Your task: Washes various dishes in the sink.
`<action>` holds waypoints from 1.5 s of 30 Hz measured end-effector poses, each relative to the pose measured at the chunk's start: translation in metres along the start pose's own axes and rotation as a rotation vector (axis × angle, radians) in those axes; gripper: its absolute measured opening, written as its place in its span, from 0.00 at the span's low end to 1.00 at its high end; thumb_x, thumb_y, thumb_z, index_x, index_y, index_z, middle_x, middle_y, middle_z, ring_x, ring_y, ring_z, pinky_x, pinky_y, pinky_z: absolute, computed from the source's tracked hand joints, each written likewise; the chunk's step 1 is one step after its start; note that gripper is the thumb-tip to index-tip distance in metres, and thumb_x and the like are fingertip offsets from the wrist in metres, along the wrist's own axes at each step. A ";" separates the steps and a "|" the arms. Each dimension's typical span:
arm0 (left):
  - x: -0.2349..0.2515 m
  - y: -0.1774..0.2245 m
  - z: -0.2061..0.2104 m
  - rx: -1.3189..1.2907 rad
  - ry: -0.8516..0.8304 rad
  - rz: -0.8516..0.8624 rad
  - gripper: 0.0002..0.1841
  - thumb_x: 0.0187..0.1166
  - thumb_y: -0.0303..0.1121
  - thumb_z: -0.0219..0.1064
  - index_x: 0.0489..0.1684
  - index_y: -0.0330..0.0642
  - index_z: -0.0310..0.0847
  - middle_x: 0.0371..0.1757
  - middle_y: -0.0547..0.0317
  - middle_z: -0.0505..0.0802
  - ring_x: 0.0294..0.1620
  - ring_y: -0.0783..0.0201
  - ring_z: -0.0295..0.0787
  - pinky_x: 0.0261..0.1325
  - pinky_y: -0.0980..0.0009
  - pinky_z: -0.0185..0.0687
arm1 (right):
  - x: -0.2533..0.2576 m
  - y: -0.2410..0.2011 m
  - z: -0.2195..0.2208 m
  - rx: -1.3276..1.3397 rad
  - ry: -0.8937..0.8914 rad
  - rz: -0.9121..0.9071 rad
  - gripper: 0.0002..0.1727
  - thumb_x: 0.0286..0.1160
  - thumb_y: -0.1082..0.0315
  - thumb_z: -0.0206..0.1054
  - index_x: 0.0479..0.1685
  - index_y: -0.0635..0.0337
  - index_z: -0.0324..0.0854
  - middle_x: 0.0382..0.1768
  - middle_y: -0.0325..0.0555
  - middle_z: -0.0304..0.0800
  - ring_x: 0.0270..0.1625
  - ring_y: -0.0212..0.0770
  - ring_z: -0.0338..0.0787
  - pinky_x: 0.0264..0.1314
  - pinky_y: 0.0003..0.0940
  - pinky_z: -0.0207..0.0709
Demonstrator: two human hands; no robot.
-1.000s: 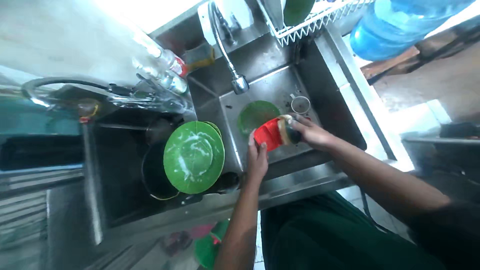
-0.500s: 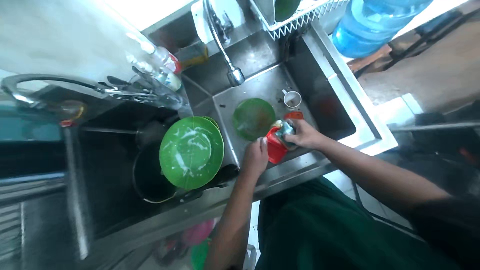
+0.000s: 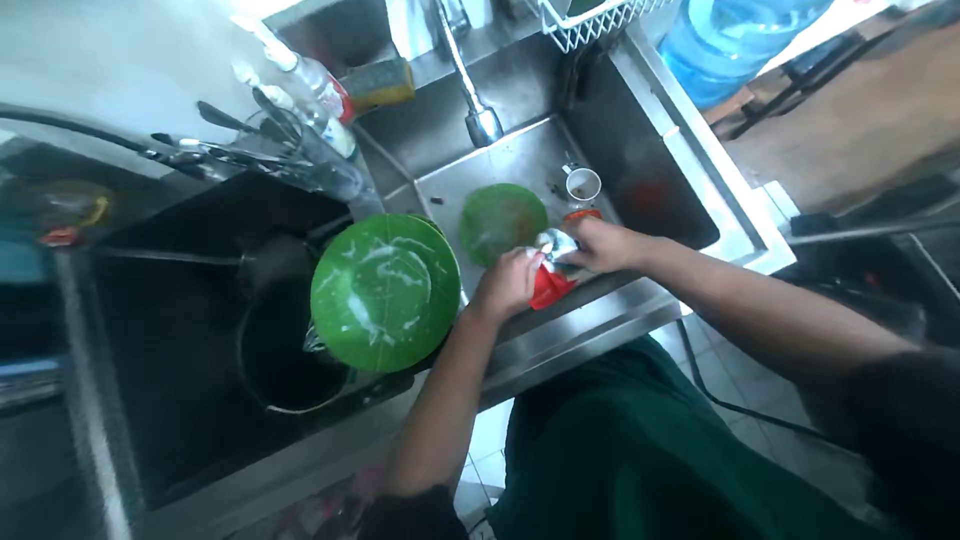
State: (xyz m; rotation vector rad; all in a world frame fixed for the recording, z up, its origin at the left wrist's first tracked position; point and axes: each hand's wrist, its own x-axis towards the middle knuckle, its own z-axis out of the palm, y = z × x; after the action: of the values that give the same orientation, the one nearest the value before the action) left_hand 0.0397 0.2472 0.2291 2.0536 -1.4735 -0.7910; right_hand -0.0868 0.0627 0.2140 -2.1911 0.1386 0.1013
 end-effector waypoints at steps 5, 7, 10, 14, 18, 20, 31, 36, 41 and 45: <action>0.007 -0.013 0.008 -0.104 0.332 -0.127 0.15 0.90 0.29 0.54 0.51 0.27 0.87 0.45 0.37 0.93 0.50 0.45 0.93 0.61 0.47 0.86 | 0.025 -0.009 0.005 0.093 0.156 0.270 0.12 0.78 0.63 0.72 0.45 0.65 0.87 0.32 0.53 0.90 0.36 0.49 0.91 0.44 0.55 0.85; 0.010 -0.009 0.011 -0.142 0.446 -0.191 0.16 0.91 0.29 0.54 0.49 0.27 0.88 0.42 0.38 0.94 0.46 0.46 0.94 0.58 0.48 0.87 | 0.030 -0.016 0.004 0.129 0.201 0.340 0.13 0.82 0.62 0.69 0.46 0.66 0.87 0.34 0.55 0.90 0.37 0.50 0.91 0.46 0.56 0.85; 0.012 0.001 0.014 -0.136 0.538 -0.303 0.17 0.92 0.31 0.53 0.44 0.27 0.87 0.37 0.40 0.92 0.40 0.48 0.92 0.51 0.50 0.88 | 0.029 -0.026 0.010 0.210 0.258 0.446 0.14 0.85 0.60 0.66 0.48 0.65 0.87 0.35 0.55 0.90 0.37 0.50 0.91 0.46 0.55 0.84; 0.017 0.011 0.019 -0.099 0.661 -0.383 0.17 0.92 0.31 0.53 0.47 0.27 0.87 0.39 0.38 0.93 0.42 0.46 0.93 0.52 0.49 0.88 | 0.027 -0.030 0.026 0.467 0.339 0.650 0.20 0.89 0.56 0.61 0.48 0.68 0.84 0.31 0.52 0.86 0.29 0.43 0.86 0.39 0.44 0.84; 0.011 0.012 0.026 -0.079 0.634 -0.385 0.16 0.91 0.29 0.54 0.44 0.26 0.87 0.37 0.38 0.92 0.40 0.46 0.93 0.50 0.50 0.88 | 0.022 -0.036 0.034 0.703 0.287 0.793 0.19 0.90 0.57 0.60 0.53 0.69 0.81 0.34 0.50 0.84 0.28 0.37 0.84 0.36 0.35 0.83; 0.005 0.004 0.017 -0.059 0.481 -0.322 0.17 0.91 0.30 0.54 0.46 0.25 0.87 0.40 0.35 0.93 0.44 0.43 0.93 0.55 0.47 0.87 | 0.016 -0.027 0.028 0.582 0.175 0.711 0.19 0.89 0.59 0.63 0.55 0.71 0.81 0.39 0.54 0.87 0.36 0.41 0.88 0.45 0.39 0.85; 0.002 -0.003 -0.039 0.163 0.117 -0.003 0.15 0.91 0.30 0.57 0.48 0.27 0.89 0.47 0.39 0.94 0.49 0.45 0.94 0.59 0.48 0.88 | 0.032 -0.006 0.003 -0.063 0.011 0.056 0.16 0.74 0.66 0.74 0.56 0.67 0.86 0.45 0.58 0.93 0.48 0.55 0.94 0.59 0.57 0.84; 0.000 0.001 -0.043 0.200 -0.037 -0.017 0.15 0.91 0.31 0.57 0.47 0.29 0.89 0.47 0.41 0.93 0.51 0.46 0.93 0.61 0.48 0.87 | 0.036 -0.024 -0.001 -0.216 -0.070 -0.010 0.19 0.72 0.70 0.76 0.59 0.68 0.85 0.53 0.62 0.91 0.58 0.60 0.91 0.67 0.58 0.81; -0.004 -0.007 -0.027 0.136 0.053 0.004 0.14 0.90 0.29 0.57 0.45 0.28 0.89 0.47 0.40 0.94 0.51 0.46 0.94 0.62 0.49 0.87 | 0.042 -0.028 -0.005 -0.276 -0.180 -0.013 0.13 0.72 0.69 0.75 0.51 0.67 0.87 0.47 0.60 0.92 0.52 0.60 0.92 0.60 0.61 0.83; -0.008 0.001 -0.020 -0.003 0.422 -0.129 0.15 0.89 0.26 0.55 0.50 0.26 0.89 0.47 0.36 0.94 0.51 0.44 0.93 0.62 0.48 0.85 | 0.045 -0.033 -0.010 0.043 0.090 0.145 0.12 0.76 0.67 0.72 0.45 0.70 0.88 0.37 0.59 0.92 0.42 0.54 0.93 0.53 0.59 0.84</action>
State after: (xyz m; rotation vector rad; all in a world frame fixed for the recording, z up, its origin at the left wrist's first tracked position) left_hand 0.0513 0.2554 0.2451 2.1627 -1.1145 -0.3692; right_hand -0.0373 0.0709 0.2406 -2.1421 0.3480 0.0802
